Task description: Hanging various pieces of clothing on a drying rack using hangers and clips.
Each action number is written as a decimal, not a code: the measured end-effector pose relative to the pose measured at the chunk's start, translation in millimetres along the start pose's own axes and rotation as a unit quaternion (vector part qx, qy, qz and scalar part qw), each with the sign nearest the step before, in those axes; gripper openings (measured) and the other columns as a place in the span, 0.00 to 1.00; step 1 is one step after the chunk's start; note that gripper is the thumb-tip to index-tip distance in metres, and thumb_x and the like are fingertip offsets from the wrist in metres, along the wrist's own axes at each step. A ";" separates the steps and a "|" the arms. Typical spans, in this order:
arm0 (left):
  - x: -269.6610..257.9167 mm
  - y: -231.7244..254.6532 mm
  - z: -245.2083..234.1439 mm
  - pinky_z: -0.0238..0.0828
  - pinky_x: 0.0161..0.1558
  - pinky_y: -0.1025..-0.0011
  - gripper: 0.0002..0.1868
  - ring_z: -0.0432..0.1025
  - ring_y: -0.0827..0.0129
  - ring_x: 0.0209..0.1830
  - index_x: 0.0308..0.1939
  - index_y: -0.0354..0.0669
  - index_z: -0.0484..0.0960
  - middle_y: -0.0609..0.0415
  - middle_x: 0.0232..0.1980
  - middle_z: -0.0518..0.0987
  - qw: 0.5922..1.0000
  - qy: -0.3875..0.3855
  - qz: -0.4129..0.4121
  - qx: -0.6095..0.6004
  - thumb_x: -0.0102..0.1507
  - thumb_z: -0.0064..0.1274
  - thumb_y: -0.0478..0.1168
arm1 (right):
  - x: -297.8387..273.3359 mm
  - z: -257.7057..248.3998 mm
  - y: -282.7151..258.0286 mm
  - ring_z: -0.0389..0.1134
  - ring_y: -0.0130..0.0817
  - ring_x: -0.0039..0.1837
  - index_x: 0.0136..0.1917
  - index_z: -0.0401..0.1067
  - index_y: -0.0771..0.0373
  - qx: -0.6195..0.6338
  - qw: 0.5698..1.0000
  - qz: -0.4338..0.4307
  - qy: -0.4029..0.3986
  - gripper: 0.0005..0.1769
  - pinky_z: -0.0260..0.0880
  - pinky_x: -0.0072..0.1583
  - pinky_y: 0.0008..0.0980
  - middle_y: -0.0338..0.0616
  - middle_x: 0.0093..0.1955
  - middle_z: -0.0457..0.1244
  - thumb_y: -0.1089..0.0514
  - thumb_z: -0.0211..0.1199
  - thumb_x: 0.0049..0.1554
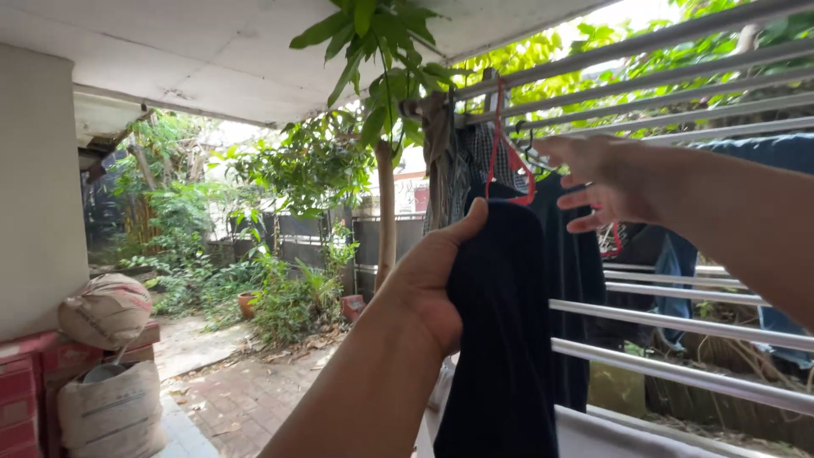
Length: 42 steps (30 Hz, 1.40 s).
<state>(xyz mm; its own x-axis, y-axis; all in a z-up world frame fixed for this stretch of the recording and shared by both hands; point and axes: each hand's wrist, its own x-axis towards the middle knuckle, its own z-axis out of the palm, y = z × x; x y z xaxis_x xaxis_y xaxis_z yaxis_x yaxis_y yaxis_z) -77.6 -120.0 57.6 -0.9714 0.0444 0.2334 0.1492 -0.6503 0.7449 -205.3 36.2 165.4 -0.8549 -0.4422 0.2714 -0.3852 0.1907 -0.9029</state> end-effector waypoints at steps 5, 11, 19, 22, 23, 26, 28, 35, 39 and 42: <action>12.2 12.5 -8.0 0.81 0.41 0.60 0.19 0.81 0.61 0.32 0.43 0.41 0.85 0.51 0.38 0.86 1.000 -0.007 -0.007 0.029 0.63 0.62 0.54 | 24.6 21.0 -10.3 0.59 0.49 0.73 0.73 0.63 0.45 -0.037 0.999 -0.004 0.015 0.34 0.66 0.65 0.59 0.48 0.74 0.55 0.43 0.65 0.55; 43.4 18.1 -20.2 0.81 0.42 0.59 0.18 0.81 0.60 0.32 0.43 0.40 0.86 0.51 0.38 0.87 0.999 -0.028 -0.031 0.024 0.64 0.62 0.52 | 76.0 14.6 12.3 0.66 0.41 0.59 0.51 0.74 0.60 -0.071 0.997 0.018 -0.024 0.14 0.68 0.61 0.59 0.41 0.50 0.65 0.48 0.62 0.60; 51.5 20.3 -25.9 0.80 0.44 0.58 0.16 0.80 0.58 0.34 0.42 0.40 0.86 0.50 0.38 0.87 0.998 -0.025 -0.044 -0.020 0.63 0.61 0.51 | 31.8 -4.9 -1.7 0.70 0.37 0.46 0.54 0.70 0.55 0.034 0.991 -0.082 0.102 0.15 0.75 0.50 0.46 0.33 0.38 0.60 0.45 0.50 0.67; 47.9 11.4 -18.2 0.80 0.43 0.59 0.15 0.80 0.58 0.33 0.40 0.40 0.86 0.50 0.37 0.87 0.997 -0.038 -0.064 -0.021 0.62 0.62 0.50 | -15.9 -30.3 10.6 0.68 0.35 0.45 0.54 0.73 0.56 0.022 0.989 -0.056 0.136 0.18 0.75 0.49 0.44 0.34 0.35 0.57 0.43 0.51 0.66; 46.9 7.5 -16.6 0.80 0.43 0.59 0.15 0.80 0.58 0.33 0.40 0.40 0.86 0.50 0.37 0.87 0.995 -0.048 -0.079 -0.023 0.62 0.62 0.50 | -39.8 -33.6 18.0 0.68 0.35 0.45 0.54 0.73 0.56 0.019 0.987 -0.048 0.152 0.18 0.75 0.49 0.44 0.34 0.35 0.57 0.43 0.51 0.66; 42.6 -11.2 -6.0 0.81 0.41 0.61 0.13 0.80 0.60 0.31 0.38 0.40 0.86 0.51 0.36 0.86 0.988 -0.085 -0.129 -0.005 0.60 0.64 0.46 | -106.0 -60.2 51.7 0.67 0.33 0.44 0.54 0.74 0.55 0.008 0.965 -0.024 0.261 0.17 0.72 0.48 0.40 0.33 0.35 0.57 0.42 0.55 0.65; 39.4 -20.2 5.8 0.81 0.39 0.64 0.09 0.80 0.62 0.30 0.37 0.40 0.86 0.52 0.34 0.86 0.982 -0.111 -0.148 0.036 0.59 0.65 0.41 | -135.7 -100.7 83.7 0.66 0.37 0.46 0.59 0.75 0.58 0.020 0.953 -0.043 0.298 0.25 0.70 0.48 0.40 0.39 0.35 0.56 0.36 0.53 0.69; 32.3 -28.9 40.8 0.81 0.40 0.64 0.10 0.80 0.64 0.31 0.45 0.49 0.82 0.51 0.38 0.86 0.953 -0.137 -0.179 0.205 0.60 0.62 0.34 | -274.2 -98.9 107.6 0.68 0.39 0.53 0.69 0.71 0.54 0.209 0.937 -0.072 0.269 0.28 0.73 0.55 0.41 0.37 0.56 0.67 0.36 0.50 0.67; 34.1 -38.9 57.6 0.82 0.39 0.63 0.15 0.80 0.65 0.33 0.50 0.50 0.82 0.52 0.40 0.86 0.924 -0.126 -0.179 0.313 0.60 0.56 0.34 | -311.6 -107.6 136.3 0.73 0.46 0.58 0.67 0.66 0.63 0.217 0.958 0.055 0.181 0.21 0.75 0.59 0.47 0.51 0.62 0.66 0.56 0.55 0.62; 37.0 -52.8 59.4 0.82 0.40 0.63 0.14 0.80 0.64 0.35 0.51 0.44 0.83 0.51 0.41 0.85 0.920 -0.121 -0.190 0.322 0.61 0.55 0.34 | -335.3 -110.2 146.2 0.73 0.47 0.57 0.72 0.62 0.69 0.313 0.942 0.058 -0.108 0.23 0.76 0.61 0.42 0.59 0.62 0.65 0.58 0.59 0.68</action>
<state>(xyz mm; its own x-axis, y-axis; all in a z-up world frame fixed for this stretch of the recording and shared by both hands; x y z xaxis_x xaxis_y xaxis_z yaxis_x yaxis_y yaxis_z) -110.4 -39.0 64.0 -0.9179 0.3941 -0.0460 -0.0381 0.0276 0.9989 -13.3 308.9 -20.8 -0.7623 -0.6306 0.1457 0.0442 -0.2753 -0.9603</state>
